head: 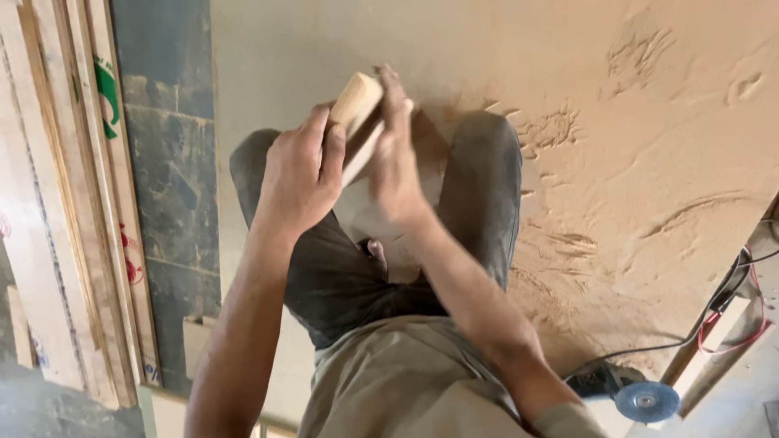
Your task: The person sands the edges and surfaces of a wooden board using a piece of sandpaper, turning the board over multiple times to reach all sides.
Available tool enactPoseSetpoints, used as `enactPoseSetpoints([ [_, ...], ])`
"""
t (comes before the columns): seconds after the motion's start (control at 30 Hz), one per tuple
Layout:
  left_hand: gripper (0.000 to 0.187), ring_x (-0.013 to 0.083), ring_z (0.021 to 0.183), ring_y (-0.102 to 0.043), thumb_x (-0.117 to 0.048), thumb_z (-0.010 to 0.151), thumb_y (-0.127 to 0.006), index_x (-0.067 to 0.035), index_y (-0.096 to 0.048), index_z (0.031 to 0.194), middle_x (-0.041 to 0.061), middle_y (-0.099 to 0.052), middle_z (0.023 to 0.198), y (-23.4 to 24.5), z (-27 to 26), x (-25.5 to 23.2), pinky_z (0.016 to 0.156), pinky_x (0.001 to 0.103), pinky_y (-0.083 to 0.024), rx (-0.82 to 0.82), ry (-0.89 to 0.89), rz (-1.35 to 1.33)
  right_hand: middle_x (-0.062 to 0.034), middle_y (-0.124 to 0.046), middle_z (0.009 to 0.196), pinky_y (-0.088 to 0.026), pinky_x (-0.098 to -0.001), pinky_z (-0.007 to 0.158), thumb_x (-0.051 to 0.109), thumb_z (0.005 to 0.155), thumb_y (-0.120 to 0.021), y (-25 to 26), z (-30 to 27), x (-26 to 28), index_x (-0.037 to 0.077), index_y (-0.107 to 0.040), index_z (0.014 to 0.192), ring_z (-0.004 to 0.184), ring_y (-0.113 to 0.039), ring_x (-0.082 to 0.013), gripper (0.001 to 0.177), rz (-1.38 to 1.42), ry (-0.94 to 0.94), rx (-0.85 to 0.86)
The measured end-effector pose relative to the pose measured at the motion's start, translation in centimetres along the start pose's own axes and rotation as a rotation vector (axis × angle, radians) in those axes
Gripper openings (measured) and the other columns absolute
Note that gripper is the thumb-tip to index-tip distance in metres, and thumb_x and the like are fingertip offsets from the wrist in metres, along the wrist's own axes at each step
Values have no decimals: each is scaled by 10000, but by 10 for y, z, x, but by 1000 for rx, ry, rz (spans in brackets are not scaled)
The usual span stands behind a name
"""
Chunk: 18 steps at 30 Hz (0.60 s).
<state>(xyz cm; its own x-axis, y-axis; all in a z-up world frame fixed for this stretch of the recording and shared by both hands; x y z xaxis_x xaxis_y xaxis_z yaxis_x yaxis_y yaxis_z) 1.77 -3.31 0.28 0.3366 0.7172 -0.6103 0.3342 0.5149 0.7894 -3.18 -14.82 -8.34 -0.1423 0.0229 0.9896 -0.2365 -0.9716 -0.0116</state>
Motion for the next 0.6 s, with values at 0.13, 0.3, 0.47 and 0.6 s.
enactPoseSetpoints([
  [0.13,266,365,743,-723,-233,1116,-460,-25,-601,1204,184,-703,849,-8,-7,12,669,467,-563,88,122,-42,-74,-130,1713,-65,-384,1356,594,1159,-196,-15,-12,8,104,-131,1689,1618,-73,-233,725,66,124,-8],
  [0.3,298,366,717,-703,-249,1118,-442,-37,-601,1256,171,-696,814,4,7,6,626,442,-550,69,89,-65,-132,50,1761,39,-434,1374,565,1168,-160,-19,-2,-9,58,10,1701,1641,98,-293,755,50,86,-43],
  [0.47,330,373,626,-693,-293,1085,-421,-52,-609,1210,181,-691,759,-4,6,23,563,444,-540,192,342,-78,-111,137,1758,65,-415,1337,552,1164,-167,-31,-16,-14,65,67,1670,1603,140,-281,741,75,103,-42],
  [0.6,314,414,808,-713,-261,1114,-453,-15,-621,1213,229,-707,879,6,10,12,691,479,-539,26,41,-99,-149,148,1777,71,-446,1358,561,1168,-122,-30,-8,-17,38,69,1678,1624,158,-311,755,27,66,-52],
])
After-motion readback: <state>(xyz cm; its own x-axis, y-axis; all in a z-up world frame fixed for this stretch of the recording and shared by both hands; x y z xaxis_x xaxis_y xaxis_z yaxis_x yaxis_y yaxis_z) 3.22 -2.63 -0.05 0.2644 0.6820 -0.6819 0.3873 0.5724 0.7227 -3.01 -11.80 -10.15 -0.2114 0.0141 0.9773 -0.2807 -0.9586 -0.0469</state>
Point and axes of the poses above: each hand's wrist, its own z-axis towards the middle knuckle, its own y-axis out of the back of the hand, x = y × z, the point moved 5 cm from there along z, towards the middle knuckle
